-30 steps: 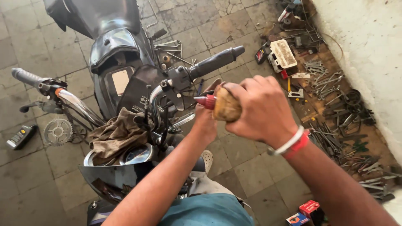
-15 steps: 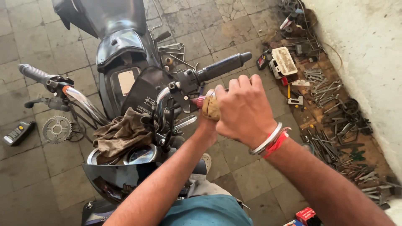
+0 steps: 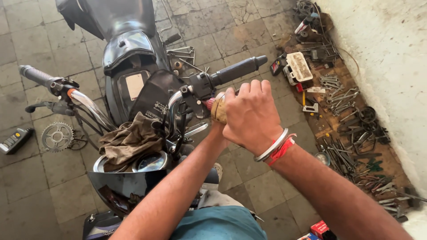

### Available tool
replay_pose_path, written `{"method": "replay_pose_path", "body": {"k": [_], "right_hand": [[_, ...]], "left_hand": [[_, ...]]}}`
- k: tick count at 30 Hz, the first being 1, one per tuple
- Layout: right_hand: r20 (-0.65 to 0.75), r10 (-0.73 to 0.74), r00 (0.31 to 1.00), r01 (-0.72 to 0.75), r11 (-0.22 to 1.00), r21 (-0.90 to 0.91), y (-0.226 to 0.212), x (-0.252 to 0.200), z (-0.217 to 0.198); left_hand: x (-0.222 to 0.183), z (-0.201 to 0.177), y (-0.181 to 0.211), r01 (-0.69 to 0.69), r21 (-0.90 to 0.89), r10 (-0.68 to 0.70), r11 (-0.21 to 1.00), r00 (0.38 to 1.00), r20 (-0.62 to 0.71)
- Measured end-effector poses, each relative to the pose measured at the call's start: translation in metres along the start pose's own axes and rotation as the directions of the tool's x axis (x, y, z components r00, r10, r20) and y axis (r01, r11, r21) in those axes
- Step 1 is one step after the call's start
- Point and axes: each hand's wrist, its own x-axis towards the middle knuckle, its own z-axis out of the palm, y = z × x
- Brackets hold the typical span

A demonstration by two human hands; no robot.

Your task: Oiling and adjusting the controls on a motorcycle handlebar.

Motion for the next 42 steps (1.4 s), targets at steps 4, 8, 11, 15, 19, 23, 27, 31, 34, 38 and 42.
{"method": "replay_pose_path", "body": {"k": [4, 8, 11, 15, 19, 23, 27, 31, 34, 38, 42], "right_hand": [[0.008, -0.003, 1.0, 0.003, 1.0, -0.011, 0.0, -0.001, 0.001], [0.004, -0.011, 1.0, 0.011, 1.0, -0.017, 0.001, -0.003, 0.0], [-0.008, -0.024, 1.0, 0.024, 1.0, -0.009, 0.001, -0.005, -0.001], [-0.006, -0.024, 1.0, 0.024, 1.0, -0.013, 0.0, -0.004, -0.003], [0.016, -0.015, 1.0, 0.015, 1.0, -0.008, 0.002, -0.001, -0.003], [-0.011, -0.028, 1.0, 0.027, 1.0, -0.008, 0.002, -0.003, 0.0], [-0.04, -0.038, 0.998, 0.038, 0.999, 0.007, 0.002, -0.006, -0.001], [-0.044, -0.045, 0.998, 0.047, 0.998, 0.039, 0.002, -0.011, -0.002], [-0.05, -0.051, 0.997, 0.053, 0.997, 0.053, 0.003, -0.015, -0.003], [-0.04, -0.067, 0.997, 0.069, 0.995, 0.067, 0.002, -0.019, -0.008], [-0.025, -0.068, 0.997, 0.069, 0.995, 0.071, 0.006, -0.024, -0.005]], "left_hand": [[0.01, -0.012, -0.012, -0.053, 0.022, 0.052, 0.998, 0.997, 0.049], [0.018, -0.027, -0.022, -0.113, 0.044, 0.108, 0.993, 0.989, 0.102], [0.027, -0.035, -0.03, -0.156, 0.061, 0.146, 0.986, 0.979, 0.139], [0.044, -0.042, -0.042, -0.213, 0.081, 0.194, 0.974, 0.962, 0.192], [0.051, -0.042, -0.048, -0.274, 0.089, 0.245, 0.958, 0.938, 0.244], [0.049, -0.044, -0.051, -0.335, 0.097, 0.294, 0.937, 0.909, 0.295], [0.038, -0.032, -0.049, -0.288, 0.029, 0.27, 0.957, 0.923, 0.275], [-0.008, 0.0, -0.028, 0.008, -0.293, 0.036, 0.956, 0.989, 0.144], [-0.019, 0.008, -0.028, 0.043, -0.3, -0.002, 0.953, 0.991, 0.136], [-0.028, 0.01, -0.024, 0.061, -0.309, -0.025, 0.949, 0.993, 0.119], [-0.024, 0.007, -0.034, 0.044, -0.272, -0.011, 0.961, 0.993, 0.12]]}}
